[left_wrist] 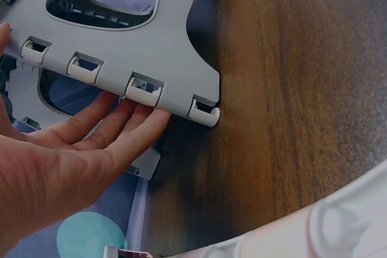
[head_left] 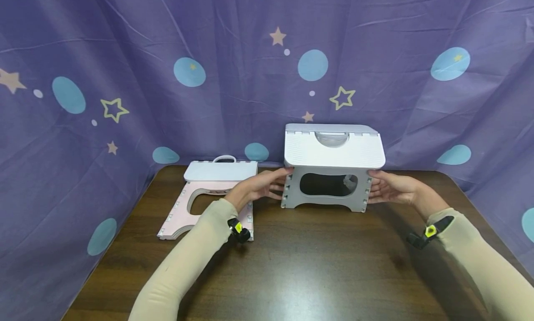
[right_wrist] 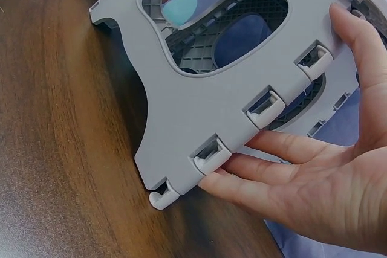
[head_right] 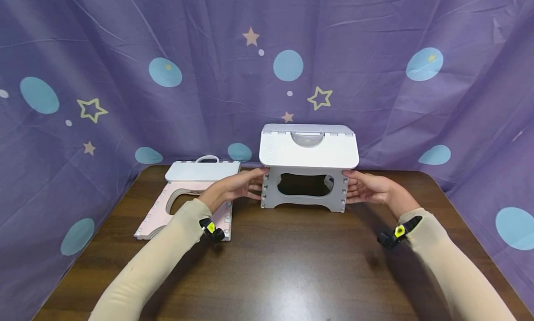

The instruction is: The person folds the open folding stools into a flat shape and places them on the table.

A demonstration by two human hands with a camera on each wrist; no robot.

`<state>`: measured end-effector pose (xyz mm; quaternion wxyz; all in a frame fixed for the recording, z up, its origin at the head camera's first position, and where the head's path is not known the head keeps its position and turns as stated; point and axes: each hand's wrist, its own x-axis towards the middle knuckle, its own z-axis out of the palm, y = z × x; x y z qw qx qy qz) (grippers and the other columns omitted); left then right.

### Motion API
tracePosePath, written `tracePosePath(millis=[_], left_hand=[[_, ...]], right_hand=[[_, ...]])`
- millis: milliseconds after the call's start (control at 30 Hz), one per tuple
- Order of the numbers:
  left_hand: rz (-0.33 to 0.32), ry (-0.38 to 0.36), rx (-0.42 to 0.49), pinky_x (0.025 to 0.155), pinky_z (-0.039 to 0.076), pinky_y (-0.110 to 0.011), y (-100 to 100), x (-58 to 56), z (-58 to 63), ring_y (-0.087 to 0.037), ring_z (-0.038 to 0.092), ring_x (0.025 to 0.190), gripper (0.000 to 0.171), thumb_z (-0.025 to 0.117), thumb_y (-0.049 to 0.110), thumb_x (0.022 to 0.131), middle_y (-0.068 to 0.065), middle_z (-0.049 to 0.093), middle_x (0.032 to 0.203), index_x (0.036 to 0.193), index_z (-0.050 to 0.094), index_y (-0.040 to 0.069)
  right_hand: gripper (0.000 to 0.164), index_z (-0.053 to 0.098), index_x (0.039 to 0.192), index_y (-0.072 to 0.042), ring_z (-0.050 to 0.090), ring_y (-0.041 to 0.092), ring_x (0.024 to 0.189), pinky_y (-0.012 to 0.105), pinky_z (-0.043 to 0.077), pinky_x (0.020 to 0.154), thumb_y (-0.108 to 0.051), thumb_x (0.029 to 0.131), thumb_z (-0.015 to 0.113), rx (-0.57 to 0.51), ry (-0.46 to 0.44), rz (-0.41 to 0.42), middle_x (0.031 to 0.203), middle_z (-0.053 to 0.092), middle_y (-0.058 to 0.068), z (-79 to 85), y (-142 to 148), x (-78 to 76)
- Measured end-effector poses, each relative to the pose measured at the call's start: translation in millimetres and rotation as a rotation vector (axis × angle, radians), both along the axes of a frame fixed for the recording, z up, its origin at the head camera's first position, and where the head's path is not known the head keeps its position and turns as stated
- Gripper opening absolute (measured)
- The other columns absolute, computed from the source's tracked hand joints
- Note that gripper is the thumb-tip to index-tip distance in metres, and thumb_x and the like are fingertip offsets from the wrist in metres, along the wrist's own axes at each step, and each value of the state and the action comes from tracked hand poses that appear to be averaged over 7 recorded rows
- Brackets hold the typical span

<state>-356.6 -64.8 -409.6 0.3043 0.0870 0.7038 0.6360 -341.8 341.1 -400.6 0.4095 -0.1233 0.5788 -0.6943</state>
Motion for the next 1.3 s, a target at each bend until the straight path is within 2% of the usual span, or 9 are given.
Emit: tracePosePath(millis=[633,1000,1300], left_hand=[[-0.006,0.004,-0.002,0.108,0.049,-0.054,-0.4,-1.3,-1.2,-0.039,0.049,0.137,0.068,0.052,0.042,0.099,-0.023,0.045,0.154,0.154,0.038,0.004],[0.0,0.0,0.006,0.106,0.051,-0.053,-1.5,-0.8,0.7,-0.036,0.054,0.131,0.067,0.052,0.043,0.099,-0.023,0.047,0.151,0.151,0.04,0.003],[-0.004,-0.007,0.003,0.107,0.05,-0.054,-1.2,-4.4,-0.7,-0.04,0.049,0.138,0.071,0.053,0.043,0.098,-0.024,0.044,0.154,0.154,0.036,0.003]], right_hand=[[0.038,0.067,0.113,-0.008,0.066,0.022,0.116,0.038,0.053,0.105,-0.037,0.109,0.042,-0.002,-0.006,-0.018,0.119,0.071,0.012,-0.6,-0.2,-0.4],[0.039,0.068,0.114,-0.009,0.066,0.021,0.117,0.039,0.052,0.106,-0.036,0.11,0.04,-0.01,-0.014,0.0,0.12,0.071,0.011,-0.4,0.2,-1.9],[0.039,0.069,0.112,-0.008,0.067,0.022,0.115,0.04,0.052,0.105,-0.036,0.109,0.041,0.011,-0.026,-0.038,0.118,0.071,0.012,-1.1,1.5,-2.3]])
